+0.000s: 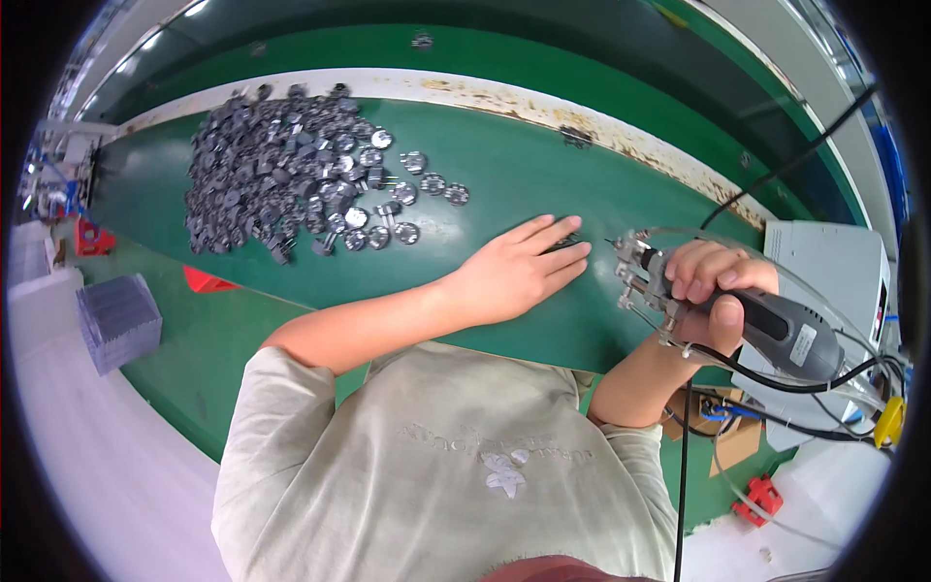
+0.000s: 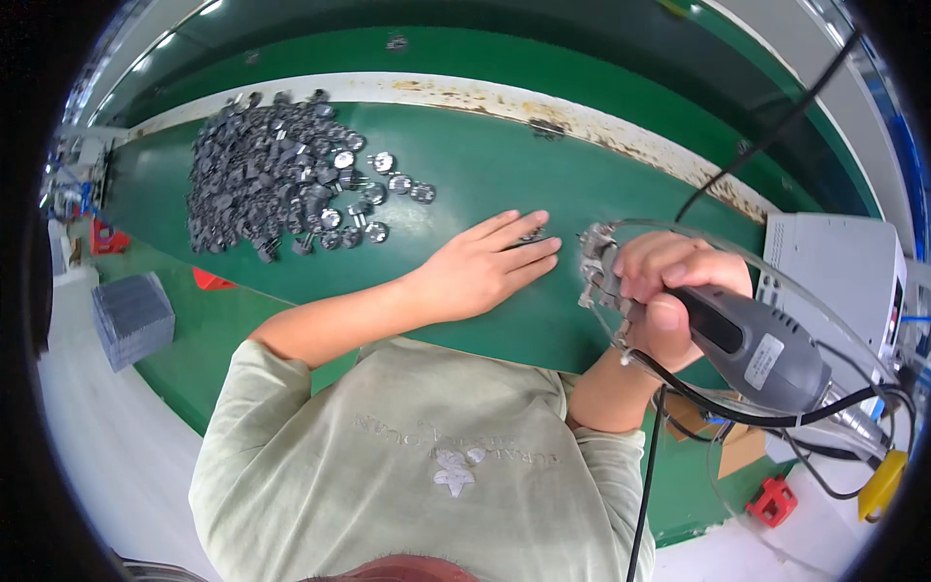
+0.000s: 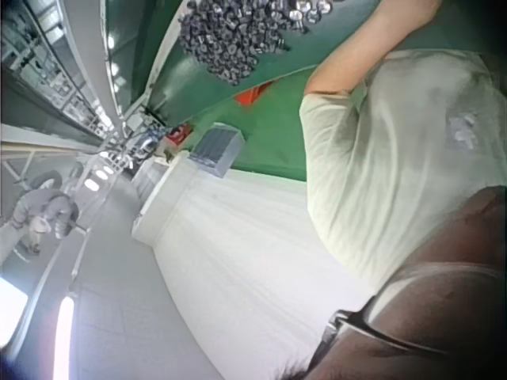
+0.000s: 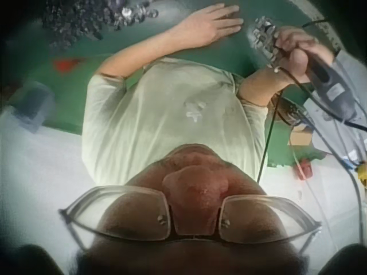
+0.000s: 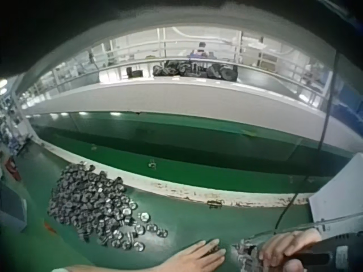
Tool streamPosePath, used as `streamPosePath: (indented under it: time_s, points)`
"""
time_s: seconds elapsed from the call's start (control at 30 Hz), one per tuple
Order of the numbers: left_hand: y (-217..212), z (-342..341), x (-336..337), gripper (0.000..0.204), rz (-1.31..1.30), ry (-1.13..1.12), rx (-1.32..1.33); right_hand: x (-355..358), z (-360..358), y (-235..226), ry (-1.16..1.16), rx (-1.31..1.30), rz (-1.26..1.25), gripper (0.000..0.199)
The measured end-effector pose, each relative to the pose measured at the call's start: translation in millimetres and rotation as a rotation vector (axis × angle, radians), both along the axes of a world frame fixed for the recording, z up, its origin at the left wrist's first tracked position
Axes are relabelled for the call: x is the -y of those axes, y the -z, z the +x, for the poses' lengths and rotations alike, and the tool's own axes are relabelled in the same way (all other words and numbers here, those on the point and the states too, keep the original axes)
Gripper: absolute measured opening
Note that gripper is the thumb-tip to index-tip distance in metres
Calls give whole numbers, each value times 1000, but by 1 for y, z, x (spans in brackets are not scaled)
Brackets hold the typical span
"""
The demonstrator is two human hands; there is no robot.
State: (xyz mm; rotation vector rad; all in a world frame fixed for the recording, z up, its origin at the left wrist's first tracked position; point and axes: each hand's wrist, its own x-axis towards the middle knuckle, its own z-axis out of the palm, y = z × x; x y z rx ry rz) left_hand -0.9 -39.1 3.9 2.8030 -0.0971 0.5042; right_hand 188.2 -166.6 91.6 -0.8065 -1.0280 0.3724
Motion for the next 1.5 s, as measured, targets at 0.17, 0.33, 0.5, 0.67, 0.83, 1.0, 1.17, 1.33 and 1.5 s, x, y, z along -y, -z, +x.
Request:
streamPosePath:
  time_s: [0.17,0.33,0.5,0.67,0.83,1.0,1.17,1.33,1.5]
  points:
    - [-5,-8,-13,42,-267,39,59,-4,-7,-1,-20,-48,37,35]
    - [-19,18,-39,37,-410,-96,-106,-6,-14,-3,-77,-49,16,35]
    - [-2,22,-46,32,-514,-18,-118,-7,-18,-7,-88,-44,20,33]
    - [-6,22,-41,32,-416,-192,-114,0,-4,-8,-126,10,-6,32]
    - [-9,18,-45,38,-441,-51,-66,2,0,-10,-174,30,0,30]
    - [1,20,-45,35,-486,-64,-61,-6,-15,-15,-131,-4,-31,33]
    - [1,17,-51,31,-513,-35,-53,-12,-19,-7,-111,-48,-11,36]
    - [6,18,-51,29,-504,-25,-21,-17,-22,-6,-109,-65,-16,37]
    - [5,18,-50,28,-494,-27,-27,-18,-22,-4,-112,-52,-24,36]
